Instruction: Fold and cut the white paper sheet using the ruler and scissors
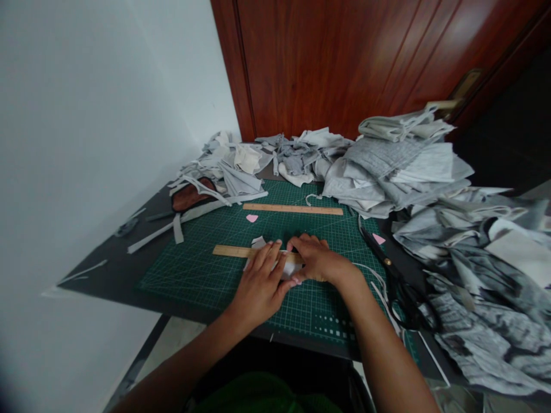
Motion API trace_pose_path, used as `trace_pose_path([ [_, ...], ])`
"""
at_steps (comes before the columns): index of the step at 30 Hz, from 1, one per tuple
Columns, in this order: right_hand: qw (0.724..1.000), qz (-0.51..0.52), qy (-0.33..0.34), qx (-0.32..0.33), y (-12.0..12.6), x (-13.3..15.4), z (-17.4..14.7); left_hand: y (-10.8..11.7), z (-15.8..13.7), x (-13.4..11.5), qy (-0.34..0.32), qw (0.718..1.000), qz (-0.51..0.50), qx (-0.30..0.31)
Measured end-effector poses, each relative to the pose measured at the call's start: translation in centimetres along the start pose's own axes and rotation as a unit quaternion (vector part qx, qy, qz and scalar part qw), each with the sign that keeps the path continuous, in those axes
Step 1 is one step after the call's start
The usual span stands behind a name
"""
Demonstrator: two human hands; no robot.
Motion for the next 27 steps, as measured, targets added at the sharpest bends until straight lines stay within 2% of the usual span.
trace_pose_path([
  [7,1.0,0.001,-0.011,-0.001,-0.19,-0.12,0.18,-0.57,-0.18,0.2,0.005,0.998,-0.036,0.044],
  [18,1.0,0.008,-0.014,-0.01,-0.53,-0.34,0.28,-0.63,-0.16,0.3,0.02,0.996,-0.078,0.039],
  [27,1.0,0.013,-0.023,-0.006,-0.76,-0.56,0.45,-0.4,-0.8,-0.34,0.066,0.996,-0.042,0.04],
])
Point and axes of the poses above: each hand's wrist, its own z-axis towards the middle knuckle, its own y-axis out of the back of the hand, x = y × z, the point moved 2 cm from there along z, towards the middle knuckle, and after that the axes turned 5 degrees about -z, right-handed, at the moved point
